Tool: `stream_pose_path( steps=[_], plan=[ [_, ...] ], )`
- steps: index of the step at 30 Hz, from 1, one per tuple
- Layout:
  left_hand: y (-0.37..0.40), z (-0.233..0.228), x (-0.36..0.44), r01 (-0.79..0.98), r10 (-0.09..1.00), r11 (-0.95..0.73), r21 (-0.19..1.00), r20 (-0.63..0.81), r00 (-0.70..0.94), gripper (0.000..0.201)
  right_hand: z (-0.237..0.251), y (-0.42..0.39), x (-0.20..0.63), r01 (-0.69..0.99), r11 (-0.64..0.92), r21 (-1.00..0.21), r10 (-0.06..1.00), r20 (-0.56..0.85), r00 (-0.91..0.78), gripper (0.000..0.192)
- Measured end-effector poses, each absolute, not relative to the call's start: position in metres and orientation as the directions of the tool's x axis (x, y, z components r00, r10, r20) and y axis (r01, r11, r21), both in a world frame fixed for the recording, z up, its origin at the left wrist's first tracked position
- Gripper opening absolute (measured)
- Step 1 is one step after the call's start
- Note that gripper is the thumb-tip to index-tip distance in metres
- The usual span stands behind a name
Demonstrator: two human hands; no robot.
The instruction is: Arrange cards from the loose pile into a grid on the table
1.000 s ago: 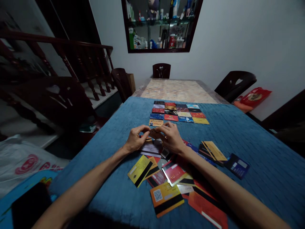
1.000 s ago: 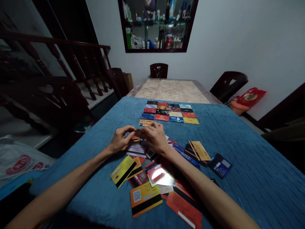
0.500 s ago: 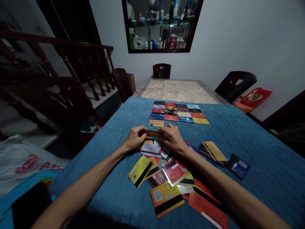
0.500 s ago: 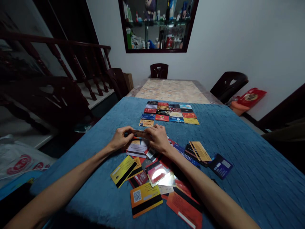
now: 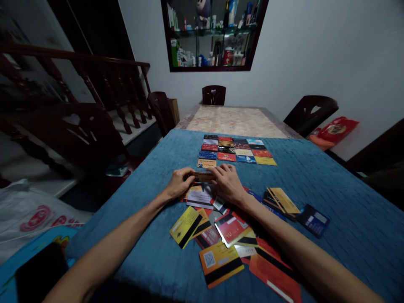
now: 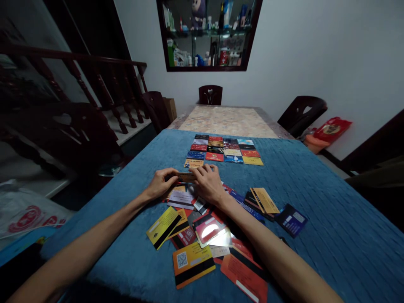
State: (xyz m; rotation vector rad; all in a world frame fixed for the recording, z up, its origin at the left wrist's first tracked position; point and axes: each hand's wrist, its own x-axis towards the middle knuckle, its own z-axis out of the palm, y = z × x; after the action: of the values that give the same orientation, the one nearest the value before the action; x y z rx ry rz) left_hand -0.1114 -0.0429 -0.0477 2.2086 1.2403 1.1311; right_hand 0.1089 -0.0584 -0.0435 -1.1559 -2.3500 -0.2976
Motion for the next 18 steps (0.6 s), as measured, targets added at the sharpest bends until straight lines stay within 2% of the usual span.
stream_pose_path(
  steps=[5,11,16,18],
  plan=[
    [-0.0420,-0.0472,-0.1122,0.503,0.846,-0.528,0.684,0.479,0.236,0.015,-0.0435,-0.0610,0.1063,0.785,0.615,0.076,0.603,0.597,-0.530,0.038],
    [-0.0424,-0.0479,-0.1131,0.470,0.851,-0.523,0.711,0.472,0.232,0.015,-0.0460,-0.0602,0.1075,0.798,0.592,0.111,0.551,0.667,-0.501,0.036],
    [-0.0418,-0.0480,-0.1137,0.472,0.838,-0.542,0.695,0.490,0.239,0.014,-0.0470,-0.0604,0.1061,0.809,0.569,0.150,0.501,0.717,-0.485,0.023],
    [-0.0421,-0.0475,-0.1134,0.464,0.839,-0.540,0.702,0.489,0.238,0.015,-0.0464,-0.0613,0.1053,0.816,0.560,0.144,0.507,0.719,-0.476,0.027]
  ],
)
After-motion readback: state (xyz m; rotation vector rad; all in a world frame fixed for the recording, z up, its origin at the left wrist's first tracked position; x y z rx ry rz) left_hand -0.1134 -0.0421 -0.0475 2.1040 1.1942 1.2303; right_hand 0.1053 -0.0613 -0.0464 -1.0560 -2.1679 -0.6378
